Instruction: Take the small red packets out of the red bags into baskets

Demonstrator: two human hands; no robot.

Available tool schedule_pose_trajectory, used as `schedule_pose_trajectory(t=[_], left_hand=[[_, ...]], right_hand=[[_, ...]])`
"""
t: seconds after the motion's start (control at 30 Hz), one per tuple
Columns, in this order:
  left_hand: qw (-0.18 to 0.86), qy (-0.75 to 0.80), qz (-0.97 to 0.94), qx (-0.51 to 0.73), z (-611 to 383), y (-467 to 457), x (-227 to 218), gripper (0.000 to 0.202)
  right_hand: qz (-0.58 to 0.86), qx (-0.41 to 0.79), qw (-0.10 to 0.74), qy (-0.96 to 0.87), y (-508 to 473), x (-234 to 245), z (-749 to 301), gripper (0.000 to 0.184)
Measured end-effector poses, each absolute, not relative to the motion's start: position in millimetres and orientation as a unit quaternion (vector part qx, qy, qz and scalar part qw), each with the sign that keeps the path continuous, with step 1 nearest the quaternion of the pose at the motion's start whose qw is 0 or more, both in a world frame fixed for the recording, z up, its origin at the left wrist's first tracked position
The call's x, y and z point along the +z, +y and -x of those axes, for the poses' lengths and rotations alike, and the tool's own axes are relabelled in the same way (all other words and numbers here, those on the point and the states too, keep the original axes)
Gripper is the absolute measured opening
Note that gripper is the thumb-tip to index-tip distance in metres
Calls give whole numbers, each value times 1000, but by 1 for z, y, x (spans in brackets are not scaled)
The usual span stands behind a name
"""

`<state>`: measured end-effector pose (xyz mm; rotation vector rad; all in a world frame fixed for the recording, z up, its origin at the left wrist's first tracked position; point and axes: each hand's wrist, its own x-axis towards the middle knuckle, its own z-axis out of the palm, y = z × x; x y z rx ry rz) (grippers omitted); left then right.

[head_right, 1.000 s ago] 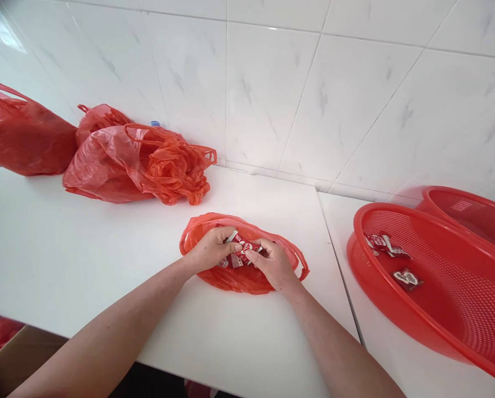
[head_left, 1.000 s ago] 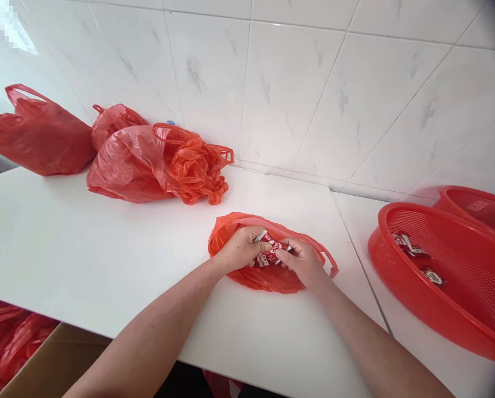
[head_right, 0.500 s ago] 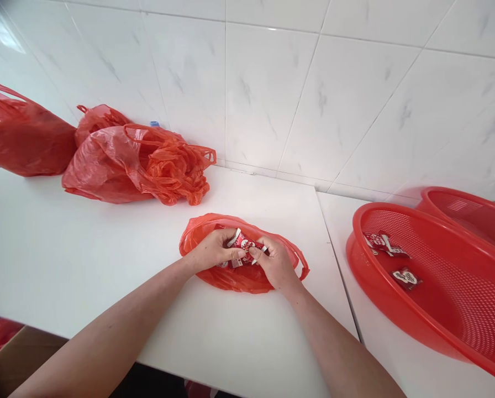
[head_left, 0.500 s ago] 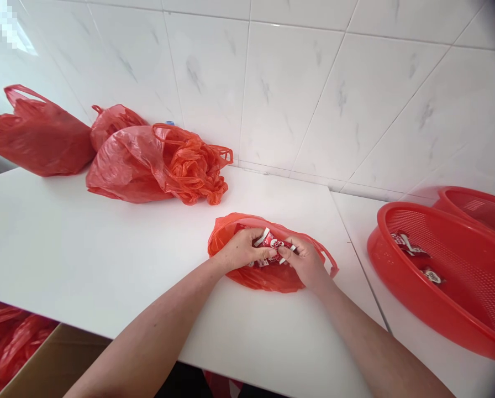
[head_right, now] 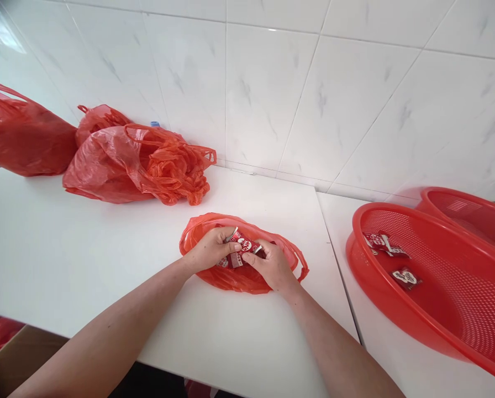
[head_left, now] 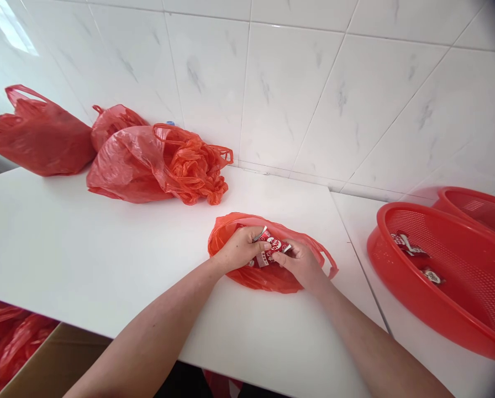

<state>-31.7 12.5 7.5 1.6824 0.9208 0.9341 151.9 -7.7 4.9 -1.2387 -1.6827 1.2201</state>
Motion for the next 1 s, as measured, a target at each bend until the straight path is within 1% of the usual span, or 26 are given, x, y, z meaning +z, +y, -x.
schedule_pose_trajectory(t=[0.1, 0.2, 0.37, 0.6, 0.77, 0.9, 1.0], left_hand=[[490, 373, -692, 377, 32, 13, 6, 22], [487, 383, -694, 367, 33, 14, 5, 27], [434, 414, -702, 384, 33, 14, 4, 34], [450, 395, -701, 388, 31, 14, 4, 24], [440, 373, -719, 387, 30, 13, 4, 24], [425, 364, -735, 382, 29, 13, 3, 26], [415, 370, -741, 377, 28, 13, 3, 28]], right_hand=[[484, 447, 357, -662, -8, 5, -152, 20], [490, 429, 357, -669, -8, 6, -153, 18], [485, 422, 347, -683, -7, 4, -154, 19], [479, 450, 327, -679, -7, -1, -153, 25], [485, 451, 320, -677, -6, 1, -154, 29], [482, 460, 301, -682, -7, 3, -154, 28], [474, 464, 303, -684, -7, 4, -153, 27]])
